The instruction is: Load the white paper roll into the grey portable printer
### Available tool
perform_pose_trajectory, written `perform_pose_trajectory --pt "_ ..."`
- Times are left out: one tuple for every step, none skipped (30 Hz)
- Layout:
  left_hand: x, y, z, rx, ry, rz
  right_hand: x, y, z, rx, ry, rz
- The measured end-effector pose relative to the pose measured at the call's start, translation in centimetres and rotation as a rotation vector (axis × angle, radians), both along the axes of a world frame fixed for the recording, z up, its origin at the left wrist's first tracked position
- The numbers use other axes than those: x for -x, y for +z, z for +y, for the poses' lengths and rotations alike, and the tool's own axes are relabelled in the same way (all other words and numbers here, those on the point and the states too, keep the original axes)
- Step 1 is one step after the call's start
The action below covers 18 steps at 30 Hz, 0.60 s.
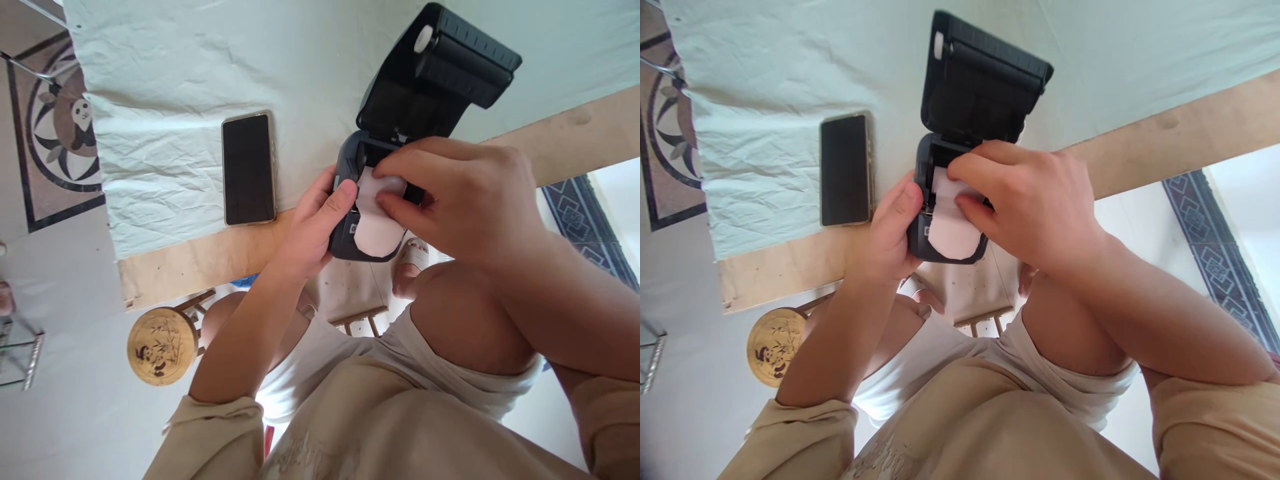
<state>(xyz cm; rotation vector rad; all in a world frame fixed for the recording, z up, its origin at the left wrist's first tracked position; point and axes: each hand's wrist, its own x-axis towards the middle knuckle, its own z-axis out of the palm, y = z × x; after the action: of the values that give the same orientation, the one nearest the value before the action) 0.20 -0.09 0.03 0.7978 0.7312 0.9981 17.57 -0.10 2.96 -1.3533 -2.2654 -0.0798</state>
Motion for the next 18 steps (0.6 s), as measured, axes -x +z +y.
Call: perform_pose_trajectory --pt "0.0 0.0 0.0 0.001 -0.004 0.005 -0.1 0.1 0.0 0.026 -0.001 -0.028" --pt "0.0 0.0 0.0 0.001 -0.007 0.01 -0.2 0.2 0.0 0.057 0.002 -0.033" --pt "0.0 0.0 0.0 0.0 -0.01 0.015 -0.3 0.2 0.0 0.087 0.004 -0.038" --pt "0.0 0.0 0.0 -0.004 -0.01 0.019 -0.4 0.2 0.0 0.113 0.003 -0.028" --pt "0.1 0.0 0.0 -0.01 -0.008 0.022 -0.5 0.3 0.0 0.135 0.003 0.007" --pt "0.1 -0.1 0.0 -0.015 -0.008 0.022 -0.6 0.4 -0.1 0.164 0.006 0.061" --pt "0.1 -0.1 -0.1 -0.017 -0.008 0.019 -0.7 0.6 -0.1 0.206 0.018 0.138" --pt "0.1 -0.1 -0.1 -0.015 -0.005 0.013 -0.8 0.8 -0.3 0.273 0.043 0.235" --pt "0.2 -0.2 -0.1 -0.006 0.004 0.007 -0.9 1.0 -0.3 0.359 0.085 0.351" --pt "0.2 -0.3 -0.1 0.009 0.018 0.0 -1.0 1.3 -0.4 0.445 0.123 0.498" --pt "0.3 -0.4 -0.2 0.028 0.036 -0.004 -1.3 1.6 -0.3 0.518 0.145 0.653" --pt "0.3 -0.5 -0.2 0.048 0.052 -0.004 -1.6 1.8 -0.1 0.559 0.148 0.804" --pt "0.4 -0.6 -0.2 0.067 0.065 -0.002 -2.0 1.9 0.3 0.573 0.137 0.933" --pt "0.5 -0.7 -0.2 0.084 0.071 0.004 -2.5 1.8 0.9 0.577 0.113 1.027" --pt "0.5 -0.8 -0.2 0.097 0.07 0.009 -3.2 1.5 1.7 0.555 0.089 1.087" --pt "0.6 -0.8 -0.2 0.106 0.065 0.014 -3.9 1.1 2.6 0.567 0.082 1.085" --pt "0.6 -0.8 -0.2 0.112 0.06 0.015 -4.6 0.4 3.6 0.593 0.064 1.098" --pt "0.6 -0.7 -0.2 0.113 0.052 0.011 -5.4 -0.3 4.5 0.543 0.056 1.078"
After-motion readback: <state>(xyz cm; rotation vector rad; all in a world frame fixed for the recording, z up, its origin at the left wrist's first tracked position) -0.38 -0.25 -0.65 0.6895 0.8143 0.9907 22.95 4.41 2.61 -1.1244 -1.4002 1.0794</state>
